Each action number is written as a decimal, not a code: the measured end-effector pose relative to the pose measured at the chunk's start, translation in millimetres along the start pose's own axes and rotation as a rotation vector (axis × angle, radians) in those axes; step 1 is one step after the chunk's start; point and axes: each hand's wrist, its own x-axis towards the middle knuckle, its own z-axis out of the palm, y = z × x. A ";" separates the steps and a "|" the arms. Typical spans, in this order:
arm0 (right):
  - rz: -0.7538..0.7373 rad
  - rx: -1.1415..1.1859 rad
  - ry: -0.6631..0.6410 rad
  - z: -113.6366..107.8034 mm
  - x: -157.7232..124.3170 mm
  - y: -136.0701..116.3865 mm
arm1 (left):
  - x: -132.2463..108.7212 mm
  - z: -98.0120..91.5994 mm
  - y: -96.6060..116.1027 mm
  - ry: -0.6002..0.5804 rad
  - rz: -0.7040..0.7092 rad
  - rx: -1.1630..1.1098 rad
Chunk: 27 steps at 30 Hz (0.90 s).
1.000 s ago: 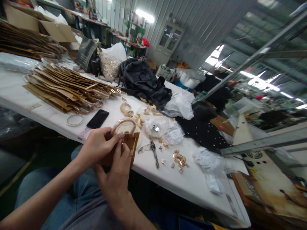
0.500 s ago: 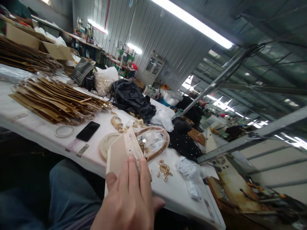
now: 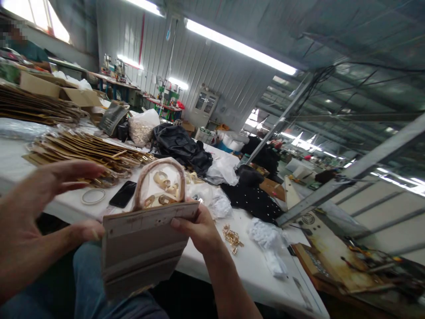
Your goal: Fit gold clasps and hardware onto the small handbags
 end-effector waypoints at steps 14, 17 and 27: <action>-0.343 -0.519 0.043 8.4 -6.4 30.1 | -9.0 78.3 -30.0 -0.539 -0.071 -0.568; -0.438 -0.618 0.038 0.8 -5.3 37.4 | -7.8 87.5 -37.8 -0.547 0.071 -0.420; -0.384 -0.499 0.180 0.0 -0.5 59.8 | -19.0 109.0 -68.1 -0.443 0.120 -0.146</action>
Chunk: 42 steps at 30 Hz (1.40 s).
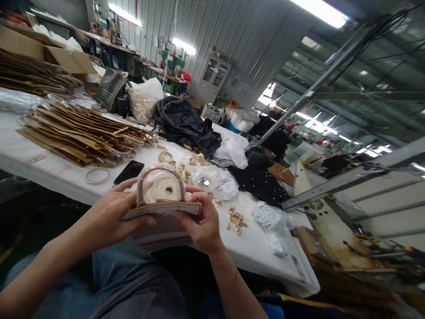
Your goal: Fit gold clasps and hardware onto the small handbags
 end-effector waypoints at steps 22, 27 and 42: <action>-0.206 -0.426 -0.421 -61.1 -0.5 15.0 | -16.4 43.7 -6.6 -0.099 0.271 -0.022; -0.246 -0.384 -0.489 -56.6 -7.0 18.8 | -23.2 52.1 -17.1 -0.116 0.299 -0.005; -0.285 -0.171 -0.474 -45.2 -10.5 30.0 | -23.9 54.3 -17.0 -0.078 0.331 0.064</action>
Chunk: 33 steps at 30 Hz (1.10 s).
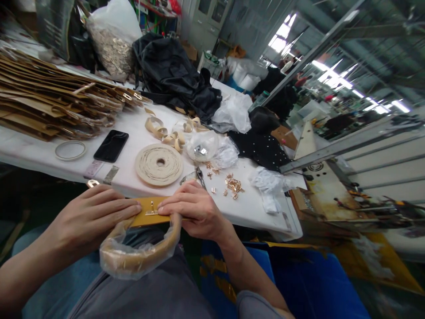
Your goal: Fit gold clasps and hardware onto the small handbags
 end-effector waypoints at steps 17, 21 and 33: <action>0.540 0.231 0.129 -34.1 14.5 57.4 | 64.0 27.1 -10.8 0.241 -0.680 -0.503; 0.732 0.147 0.154 -8.3 19.4 114.3 | 58.9 68.6 -59.1 0.263 -0.931 -0.425; 0.879 -0.151 0.222 19.6 45.6 211.1 | 96.4 109.5 -188.2 -0.028 -1.034 -0.096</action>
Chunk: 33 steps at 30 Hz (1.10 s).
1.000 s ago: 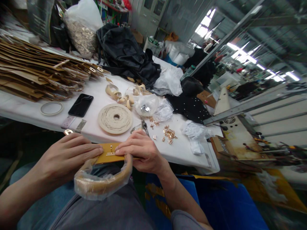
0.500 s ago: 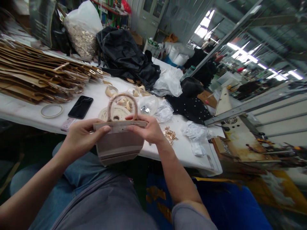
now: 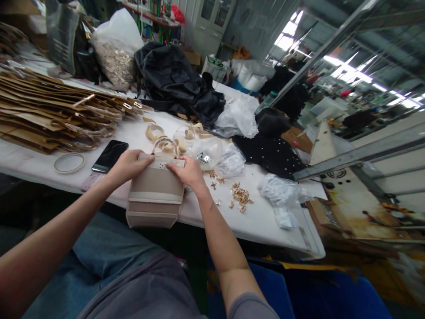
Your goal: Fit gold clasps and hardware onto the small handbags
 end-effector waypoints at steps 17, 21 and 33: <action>-0.172 -0.165 0.192 61.4 1.7 18.1 | 7.8 50.6 -50.3 0.191 -0.001 0.151; -0.187 -0.100 0.198 68.0 3.8 27.9 | 18.0 47.3 -50.4 0.146 0.082 0.030; -0.210 -0.067 0.156 60.5 -10.9 38.7 | -6.1 43.7 -32.6 0.092 0.115 0.185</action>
